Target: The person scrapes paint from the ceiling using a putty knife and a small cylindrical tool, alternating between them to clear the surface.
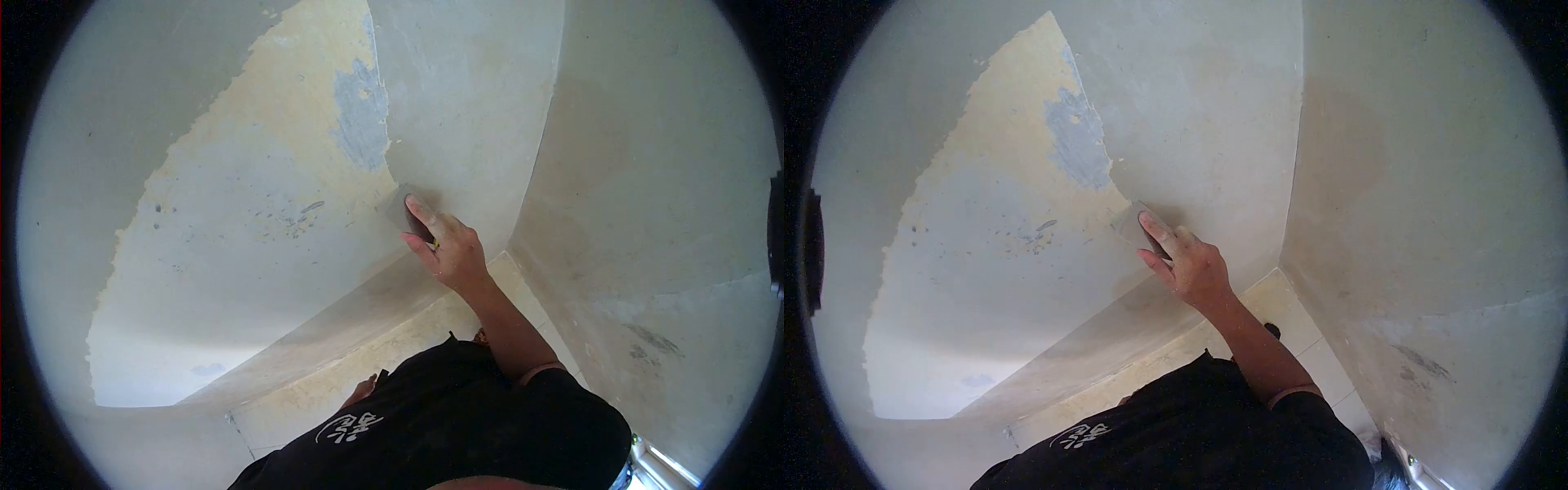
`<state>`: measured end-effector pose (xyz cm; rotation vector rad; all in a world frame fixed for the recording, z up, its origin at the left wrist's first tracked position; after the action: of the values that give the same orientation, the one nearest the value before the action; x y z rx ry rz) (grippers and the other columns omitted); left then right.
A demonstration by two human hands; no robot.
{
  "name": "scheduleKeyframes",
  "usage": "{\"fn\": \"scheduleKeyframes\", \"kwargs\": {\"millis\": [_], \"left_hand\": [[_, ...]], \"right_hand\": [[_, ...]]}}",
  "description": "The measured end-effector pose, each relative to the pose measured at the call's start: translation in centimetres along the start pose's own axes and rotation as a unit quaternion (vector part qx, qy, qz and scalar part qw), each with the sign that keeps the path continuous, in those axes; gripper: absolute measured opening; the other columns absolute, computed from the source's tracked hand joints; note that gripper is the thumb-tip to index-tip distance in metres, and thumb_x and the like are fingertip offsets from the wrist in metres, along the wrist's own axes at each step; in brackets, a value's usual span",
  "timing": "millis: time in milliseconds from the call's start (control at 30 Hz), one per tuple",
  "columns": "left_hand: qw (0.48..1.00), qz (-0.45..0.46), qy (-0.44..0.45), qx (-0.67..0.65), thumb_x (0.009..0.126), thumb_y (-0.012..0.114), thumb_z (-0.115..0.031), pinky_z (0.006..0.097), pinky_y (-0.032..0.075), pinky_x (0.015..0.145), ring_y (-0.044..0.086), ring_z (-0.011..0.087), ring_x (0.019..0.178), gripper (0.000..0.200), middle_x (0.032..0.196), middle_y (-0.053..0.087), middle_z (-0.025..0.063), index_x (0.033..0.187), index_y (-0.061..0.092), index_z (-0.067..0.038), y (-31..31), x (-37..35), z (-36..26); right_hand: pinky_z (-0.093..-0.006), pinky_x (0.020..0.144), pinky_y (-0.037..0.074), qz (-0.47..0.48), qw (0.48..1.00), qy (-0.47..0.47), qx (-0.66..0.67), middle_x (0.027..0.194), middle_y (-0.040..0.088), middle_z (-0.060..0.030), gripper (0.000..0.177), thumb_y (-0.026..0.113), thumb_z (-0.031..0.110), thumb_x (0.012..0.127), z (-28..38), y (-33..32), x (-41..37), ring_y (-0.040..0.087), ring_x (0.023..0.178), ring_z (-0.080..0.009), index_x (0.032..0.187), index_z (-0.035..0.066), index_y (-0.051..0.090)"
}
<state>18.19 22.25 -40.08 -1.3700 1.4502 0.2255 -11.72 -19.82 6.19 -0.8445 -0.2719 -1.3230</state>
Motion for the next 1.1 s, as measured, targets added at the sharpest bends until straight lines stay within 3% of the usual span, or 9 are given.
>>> {"fn": "scheduleKeyframes", "kwargs": {"millis": [167, 367, 567, 767, 867, 967, 1067, 1100], "left_hand": [[1.0, 0.007, -0.016, -0.014, 0.09, 0.049, -0.047, 0.051, 0.049, 0.075, 0.06, 0.042, 0.087, 0.056, 0.093, 0.063, 0.0217, 0.121, 0.052, -0.001, -0.1, -0.3, -0.1], [0.999, 0.009, -0.029, -0.035, 0.09, 0.049, -0.049, 0.0506, 0.049, 0.075, 0.059, 0.0398, 0.086, 0.057, 0.093, 0.063, 0.0201, 0.12, 0.052, -0.001, 0.0, -0.4, -0.4], [0.998, 0.011, -0.037, -0.051, 0.09, 0.049, -0.05, 0.0502, 0.049, 0.074, 0.059, 0.0375, 0.084, 0.058, 0.093, 0.062, 0.0186, 0.12, 0.053, -0.001, 0.0, -0.3, -1.1], [0.996, 0.004, -0.041, -0.075, 0.091, 0.049, -0.052, 0.0499, 0.049, 0.073, 0.059, 0.0353, 0.082, 0.059, 0.092, 0.061, 0.017, 0.119, 0.054, -0.001, 0.0, 0.3, -1.9], [0.994, 0.0, -0.045, -0.096, 0.091, 0.049, -0.053, 0.0497, 0.049, 0.072, 0.058, 0.0342, 0.081, 0.059, 0.092, 0.061, 0.0162, 0.119, 0.055, -0.001, 0.0, 0.8, -2.6], [0.988, -0.002, -0.059, -0.14, 0.091, 0.049, -0.053, 0.0495, 0.048, 0.072, 0.058, 0.0331, 0.08, 0.06, 0.092, 0.061, 0.0154, 0.119, 0.055, -0.001, -0.1, 0.8, -3.5], [0.973, -0.004, -0.088, -0.214, 0.091, 0.049, -0.054, 0.0493, 0.048, 0.071, 0.058, 0.0319, 0.08, 0.06, 0.092, 0.06, 0.0146, 0.119, 0.055, -0.001, -0.9, 0.4, -4.7], [0.966, -0.004, -0.098, -0.24, 0.091, 0.049, -0.054, 0.0492, 0.048, 0.071, 0.058, 0.0316, 0.079, 0.06, 0.092, 0.06, 0.0144, 0.119, 0.056, -0.001, -1.0, 0.3, -4.7]], "right_hand": [[-0.0342, 0.059, 0.051, -0.021, 0.999, -0.025, 0.01, 0.078, 0.061, -0.0146, 0.053, 0.073, 0.025, 0.082, -0.1, 0.4, 0.5, 0.061, 0.064, -0.0277, 0.13, 0.01, 0.057], [-0.0339, 0.059, 0.051, 0.029, 1.0, -0.008, 0.006, 0.085, 0.064, -0.0151, 0.052, 0.073, 0.023, 0.083, 0.2, 0.1, 1.1, 0.064, 0.068, -0.0271, 0.129, 0.007, 0.056], [-0.0353, 0.067, 0.053, -0.019, 0.998, -0.047, 0.035, 0.095, 0.066, -0.0184, 0.051, 0.072, 0.021, 0.084, 1.7, -1.1, 2.9, 0.066, 0.076, -0.0316, 0.129, 0.004, 0.055], [-0.0354, 0.081, 0.052, 0.0, 0.996, -0.026, 0.089, 0.111, 0.065, -0.0212, 0.05, 0.07, 0.021, 0.087, 3.0, -2.2, 4.3, 0.067, 0.091, -0.0321, 0.13, 0.003, 0.054], [-0.0337, 0.083, 0.051, -0.013, 0.994, -0.01, 0.112, 0.112, 0.065, -0.021, 0.05, 0.069, 0.023, 0.088, 3.2, -2.1, 4.6, 0.067, 0.094, -0.0287, 0.131, 0.004, 0.053], [-0.0341, 0.077, 0.052, -0.065, 0.986, -0.064, 0.137, 0.102, 0.065, -0.0207, 0.051, 0.068, 0.026, 0.088, 4.4, -3.2, 6.2, 0.066, 0.085, -0.032, 0.133, 0.007, 0.052], [-0.033, 0.081, 0.051, -0.021, 0.989, -0.057, 0.133, 0.112, 0.065, -0.0184, 0.053, 0.068, 0.027, 0.089, 3.8, -4.6, 6.6, 0.066, 0.093, -0.0268, 0.134, 0.005, 0.051], [-0.0335, 0.083, 0.05, -0.027, 0.984, 0.004, 0.178, 0.115, 0.064, -0.017, 0.053, 0.067, 0.026, 0.089, 2.6, -5.3, 6.0, 0.065, 0.096, -0.0244, 0.134, 0.004, 0.05]]}}
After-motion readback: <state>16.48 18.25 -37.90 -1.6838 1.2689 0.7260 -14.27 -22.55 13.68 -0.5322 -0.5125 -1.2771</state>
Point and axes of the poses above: each hand's wrist, its own x-axis towards the middle knuckle, its own y-axis out of the palm, z = x × y, the point moved 7 cm from there along x, towards the middle knuckle
